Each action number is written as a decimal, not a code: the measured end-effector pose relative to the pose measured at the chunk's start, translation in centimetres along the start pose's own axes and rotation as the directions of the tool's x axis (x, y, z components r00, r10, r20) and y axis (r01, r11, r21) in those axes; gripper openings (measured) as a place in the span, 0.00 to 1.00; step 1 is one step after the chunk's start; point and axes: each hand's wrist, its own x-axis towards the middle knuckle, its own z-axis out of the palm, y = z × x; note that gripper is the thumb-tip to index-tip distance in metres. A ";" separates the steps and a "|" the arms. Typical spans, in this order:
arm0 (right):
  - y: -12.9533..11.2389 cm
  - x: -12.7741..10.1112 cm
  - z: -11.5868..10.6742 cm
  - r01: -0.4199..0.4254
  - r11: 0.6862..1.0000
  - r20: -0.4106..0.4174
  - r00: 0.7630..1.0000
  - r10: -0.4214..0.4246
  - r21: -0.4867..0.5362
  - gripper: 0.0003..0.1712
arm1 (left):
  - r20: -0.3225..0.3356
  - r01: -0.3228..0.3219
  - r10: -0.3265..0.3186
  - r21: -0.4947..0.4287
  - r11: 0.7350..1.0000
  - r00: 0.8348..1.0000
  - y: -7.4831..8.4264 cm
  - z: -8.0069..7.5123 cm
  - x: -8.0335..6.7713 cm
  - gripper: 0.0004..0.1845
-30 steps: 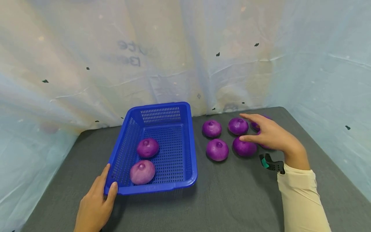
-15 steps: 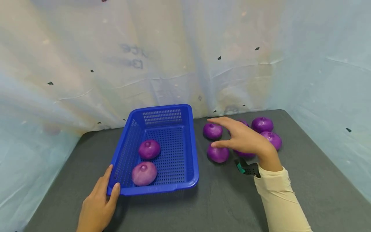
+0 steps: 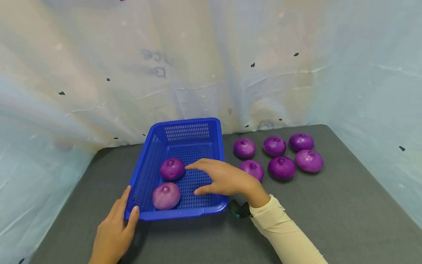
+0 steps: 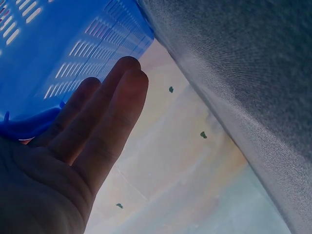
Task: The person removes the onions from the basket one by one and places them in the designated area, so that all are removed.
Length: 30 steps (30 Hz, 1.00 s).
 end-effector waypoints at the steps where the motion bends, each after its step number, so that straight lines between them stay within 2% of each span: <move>1: -0.5 0.1 0.5 0.010 0.999 0.004 1.000 -0.010 -0.034 0.37 | -0.001 -0.005 0.005 -0.002 1.000 1.000 0.0 0.0 0.0 0.33; 5: -2.4 0.5 2.7 0.019 0.988 0.009 1.000 -0.018 -0.156 0.33 | -0.011 -0.020 0.020 -0.016 1.000 1.000 0.2 0.2 0.0 0.33; 8: -3.3 1.0 3.7 -0.005 0.983 -0.012 1.000 0.002 -0.184 0.33 | -0.039 -0.040 0.039 -0.033 0.999 0.998 0.2 0.4 0.0 0.33; 11: -4.0 2.0 4.5 -0.032 0.986 -0.027 0.999 0.028 -0.162 0.35 | -0.059 -0.049 0.046 -0.047 0.998 0.997 0.2 0.4 0.0 0.33; 14: -4.4 3.1 5.1 -0.060 0.988 -0.012 0.998 0.059 -0.141 0.40 | -0.047 -0.035 0.033 -0.045 0.998 0.998 0.2 0.4 -0.1 0.33; 19: -4.3 4.5 5.9 -0.139 0.986 0.040 0.989 0.143 -0.091 0.50 | -0.031 -0.017 0.016 -0.032 0.999 0.999 0.1 0.3 -0.2 0.33; 23: -3.9 5.2 6.1 -0.191 0.982 0.108 0.976 0.189 0.004 0.55 | -0.030 -0.014 0.013 -0.017 1.000 0.999 0.0 0.2 0.0 0.33; 27: -3.5 5.5 6.1 -0.207 0.977 0.165 0.967 0.195 0.054 0.56 | -0.007 -0.002 0.002 -0.003 1.000 1.000 0.1 0.1 0.2 0.33; 30: -3.3 5.5 6.3 -0.206 0.978 0.187 0.962 0.198 0.022 0.51 | 0.007 0.009 -0.009 0.005 1.000 1.000 0.1 0.2 0.3 0.33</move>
